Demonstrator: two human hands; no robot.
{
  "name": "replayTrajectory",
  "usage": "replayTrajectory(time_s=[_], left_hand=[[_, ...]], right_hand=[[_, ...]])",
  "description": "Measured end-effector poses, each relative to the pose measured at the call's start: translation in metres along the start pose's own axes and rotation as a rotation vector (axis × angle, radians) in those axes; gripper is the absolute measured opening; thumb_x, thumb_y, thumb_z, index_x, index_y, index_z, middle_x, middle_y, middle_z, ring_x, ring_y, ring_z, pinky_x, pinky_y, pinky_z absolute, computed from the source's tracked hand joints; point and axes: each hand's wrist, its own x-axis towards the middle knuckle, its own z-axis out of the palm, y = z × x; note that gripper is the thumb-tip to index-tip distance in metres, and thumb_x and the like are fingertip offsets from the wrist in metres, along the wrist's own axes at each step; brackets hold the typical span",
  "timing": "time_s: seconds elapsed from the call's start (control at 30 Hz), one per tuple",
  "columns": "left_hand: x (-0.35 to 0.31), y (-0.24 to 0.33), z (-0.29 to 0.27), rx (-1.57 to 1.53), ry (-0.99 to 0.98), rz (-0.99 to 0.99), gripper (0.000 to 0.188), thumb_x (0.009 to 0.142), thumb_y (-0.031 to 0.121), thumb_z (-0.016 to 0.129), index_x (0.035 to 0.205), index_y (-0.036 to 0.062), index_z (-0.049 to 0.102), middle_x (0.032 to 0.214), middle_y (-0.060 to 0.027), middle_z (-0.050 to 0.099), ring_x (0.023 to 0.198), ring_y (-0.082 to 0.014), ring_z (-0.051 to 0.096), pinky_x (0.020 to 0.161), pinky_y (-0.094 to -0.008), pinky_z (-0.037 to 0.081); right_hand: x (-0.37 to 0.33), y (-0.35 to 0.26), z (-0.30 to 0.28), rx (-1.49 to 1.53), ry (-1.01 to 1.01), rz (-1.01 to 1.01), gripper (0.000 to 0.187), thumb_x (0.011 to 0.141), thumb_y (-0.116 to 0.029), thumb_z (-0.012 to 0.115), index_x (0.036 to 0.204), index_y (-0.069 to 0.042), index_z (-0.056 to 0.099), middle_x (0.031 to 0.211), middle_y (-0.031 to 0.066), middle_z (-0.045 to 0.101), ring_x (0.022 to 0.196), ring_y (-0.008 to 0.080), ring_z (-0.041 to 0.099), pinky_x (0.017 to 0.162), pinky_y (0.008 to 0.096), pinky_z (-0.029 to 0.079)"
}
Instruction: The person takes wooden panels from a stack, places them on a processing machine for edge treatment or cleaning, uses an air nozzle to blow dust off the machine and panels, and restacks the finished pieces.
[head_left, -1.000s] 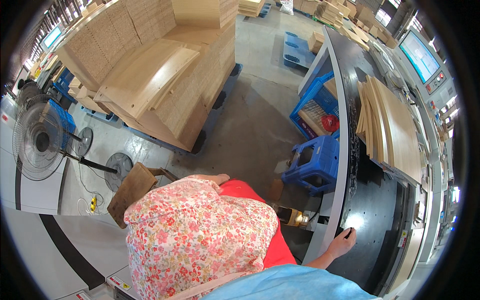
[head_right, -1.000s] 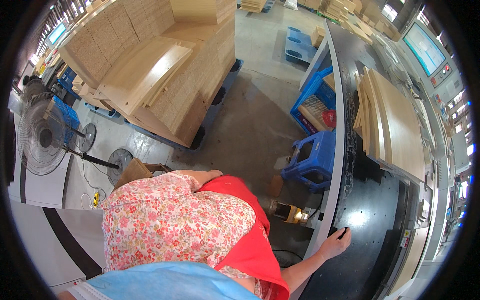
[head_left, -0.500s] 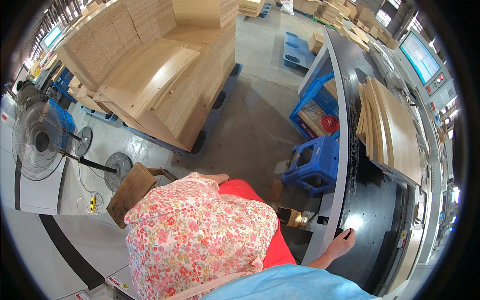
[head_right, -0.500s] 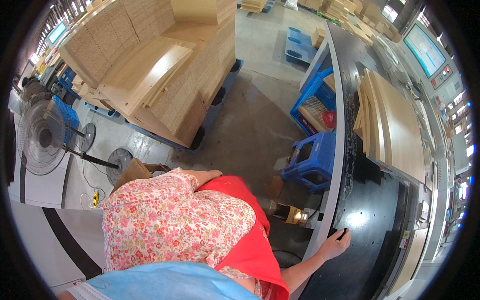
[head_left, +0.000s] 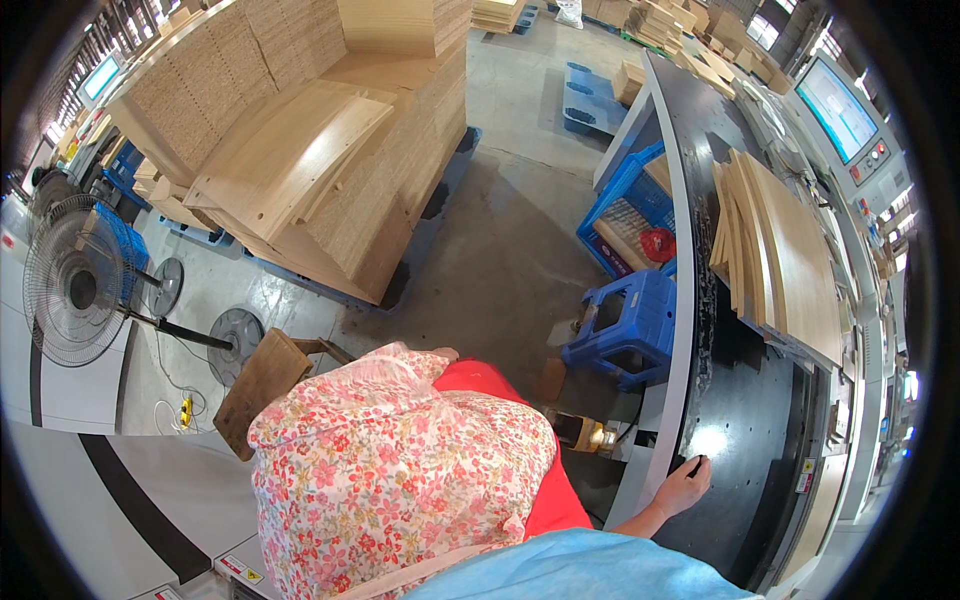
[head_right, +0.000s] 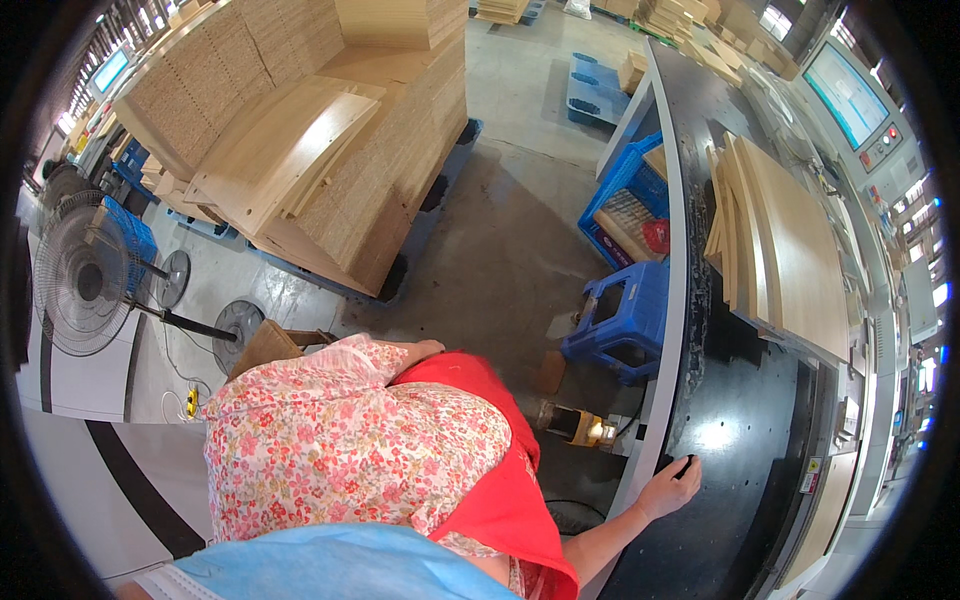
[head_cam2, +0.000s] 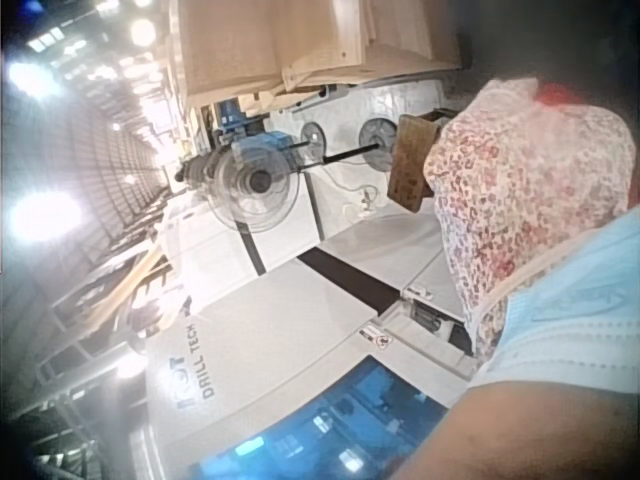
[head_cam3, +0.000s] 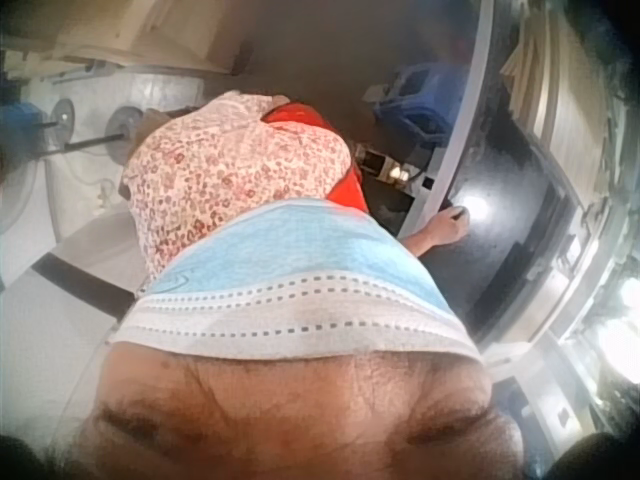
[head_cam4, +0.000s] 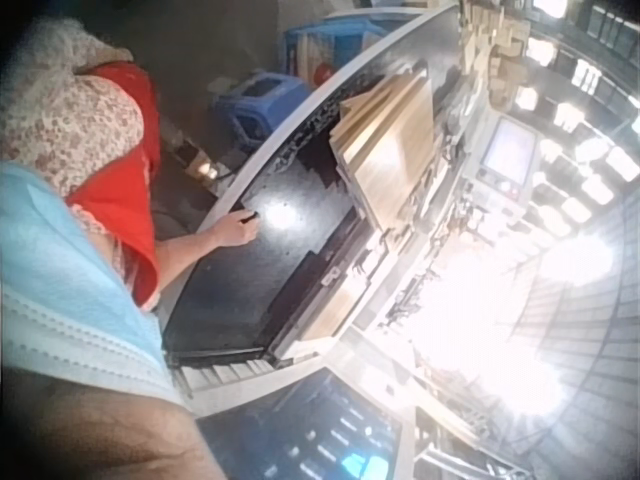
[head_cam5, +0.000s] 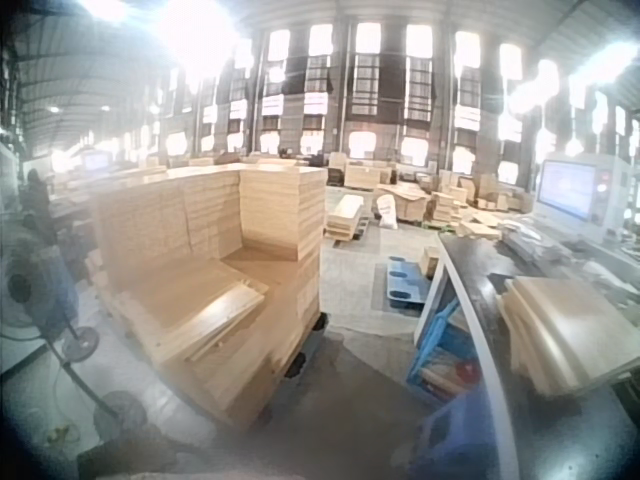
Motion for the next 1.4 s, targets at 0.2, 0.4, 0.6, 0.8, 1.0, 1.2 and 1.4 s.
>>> replayTrajectory(time_s=[0.2,0.4,0.6,0.8,1.0,1.2,1.4], left_hand=[[-0.003,0.004,-0.003,0.005,0.015,0.049,0.030,0.081,0.033,0.060,0.089,0.0070,0.071,0.095,-0.0205,0.067,0.087,-0.0306,0.066,0.077,-0.0414,0.052],[0.007,0.012,-0.008,0.037,-0.122,-0.047,0.036,0.083,0.031,0.050,0.105,0.0078,0.067,0.111,-0.0180,0.063,0.107,-0.0324,0.059,0.089,-0.0410,0.047],[-0.003,-0.002,-0.009,0.058,-0.116,-0.034,0.037,0.082,0.032,0.051,0.105,0.0076,0.067,0.111,-0.0181,0.063,0.107,-0.0324,0.059,0.088,-0.0411,0.047],[0.004,0.006,-0.012,0.090,-0.131,-0.015,0.037,0.082,0.032,0.051,0.104,0.0075,0.067,0.110,-0.0182,0.063,0.106,-0.0324,0.059,0.088,-0.0411,0.047],[0.008,0.006,-0.011,0.072,-0.117,-0.008,0.037,0.082,0.033,0.051,0.104,0.0074,0.067,0.110,-0.0183,0.063,0.106,-0.0324,0.059,0.087,-0.0411,0.047],[0.011,0.010,-0.012,0.049,-0.096,0.009,0.037,0.082,0.033,0.052,0.104,0.0073,0.067,0.110,-0.0184,0.063,0.106,-0.0324,0.060,0.087,-0.0411,0.047],[0.020,0.017,-0.010,0.044,-0.087,0.022,0.037,0.082,0.033,0.052,0.104,0.0072,0.067,0.110,-0.0185,0.063,0.105,-0.0325,0.060,0.086,-0.0411,0.047]], right_hand=[[-0.001,-0.002,-0.001,-0.004,0.010,-0.007,0.028,0.091,-0.014,0.053,0.110,0.005,0.060,0.109,0.0195,0.062,0.102,0.0336,0.057,0.089,0.0407,0.044],[-0.005,0.001,-0.007,-0.045,0.025,0.026,0.028,0.090,-0.015,0.054,0.109,0.005,0.061,0.109,0.0196,0.062,0.103,0.0333,0.057,0.089,0.0409,0.044],[0.000,-0.004,0.003,0.008,0.031,0.003,0.026,0.090,-0.016,0.053,0.109,0.002,0.061,0.109,0.0160,0.062,0.102,0.0330,0.056,0.088,0.0409,0.044],[-0.001,-0.003,-0.004,-0.003,0.058,0.007,0.026,0.088,-0.014,0.054,0.106,0.003,0.062,0.107,0.0170,0.063,0.100,0.0327,0.057,0.087,0.0408,0.045],[0.000,-0.008,-0.001,-0.004,0.060,0.009,0.025,0.088,-0.013,0.055,0.105,0.004,0.062,0.106,0.0175,0.063,0.100,0.0326,0.058,0.087,0.0409,0.045],[-0.001,0.000,-0.002,0.008,0.043,0.013,0.026,0.091,-0.016,0.052,0.107,0.003,0.062,0.105,0.0160,0.062,0.100,0.0317,0.056,0.087,0.0396,0.044],[-0.003,0.004,0.000,0.014,0.040,0.037,0.027,0.092,-0.017,0.051,0.107,0.003,0.062,0.107,0.0168,0.062,0.102,0.0325,0.056,0.087,0.0403,0.044]])
